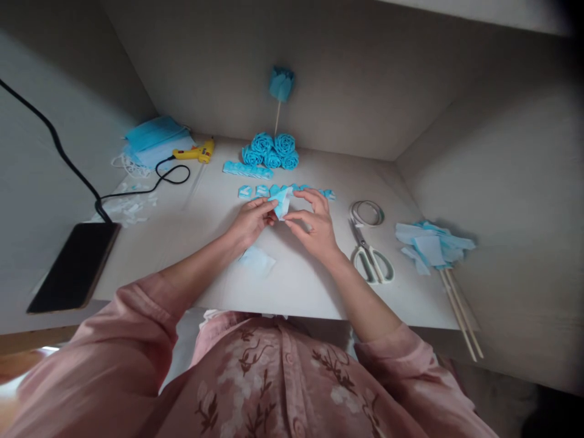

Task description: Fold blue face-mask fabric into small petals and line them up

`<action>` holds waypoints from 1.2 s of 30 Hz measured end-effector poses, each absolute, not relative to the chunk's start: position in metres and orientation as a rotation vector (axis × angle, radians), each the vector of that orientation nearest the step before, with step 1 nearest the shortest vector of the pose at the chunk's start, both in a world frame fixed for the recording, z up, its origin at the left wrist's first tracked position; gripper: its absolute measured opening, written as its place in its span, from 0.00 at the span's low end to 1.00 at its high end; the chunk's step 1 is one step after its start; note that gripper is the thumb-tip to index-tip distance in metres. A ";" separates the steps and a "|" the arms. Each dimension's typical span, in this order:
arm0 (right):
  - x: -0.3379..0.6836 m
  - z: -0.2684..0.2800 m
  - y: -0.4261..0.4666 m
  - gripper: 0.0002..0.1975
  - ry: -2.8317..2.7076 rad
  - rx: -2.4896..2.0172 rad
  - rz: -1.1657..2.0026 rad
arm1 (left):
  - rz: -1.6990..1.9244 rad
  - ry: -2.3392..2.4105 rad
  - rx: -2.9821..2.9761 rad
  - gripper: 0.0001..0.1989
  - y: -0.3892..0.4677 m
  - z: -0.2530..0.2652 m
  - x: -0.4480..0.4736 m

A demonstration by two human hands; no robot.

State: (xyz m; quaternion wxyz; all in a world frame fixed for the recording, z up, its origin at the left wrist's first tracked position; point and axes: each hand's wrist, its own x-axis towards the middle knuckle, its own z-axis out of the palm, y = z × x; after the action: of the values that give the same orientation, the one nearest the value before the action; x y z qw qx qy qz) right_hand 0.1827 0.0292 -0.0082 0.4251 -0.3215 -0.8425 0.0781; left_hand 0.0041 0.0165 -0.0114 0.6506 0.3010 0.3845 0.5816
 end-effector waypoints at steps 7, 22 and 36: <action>0.185 -0.011 0.032 0.15 -2.140 -0.859 0.171 | 1.269 0.876 0.650 0.12 0.014 -0.005 0.006; 0.177 -0.012 0.028 0.06 -1.970 -0.894 0.392 | 1.233 0.865 0.681 0.11 0.010 -0.008 0.010; 0.174 -0.018 0.029 0.21 -1.627 -0.922 0.926 | 1.220 0.851 0.689 0.15 0.008 -0.007 0.011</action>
State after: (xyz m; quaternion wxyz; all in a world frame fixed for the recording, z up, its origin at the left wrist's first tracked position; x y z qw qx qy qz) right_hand 0.1738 0.0289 -0.0181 0.5033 -0.3817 -0.6737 0.3836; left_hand 0.0111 0.0075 -0.0070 0.6827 0.3071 0.3793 0.5439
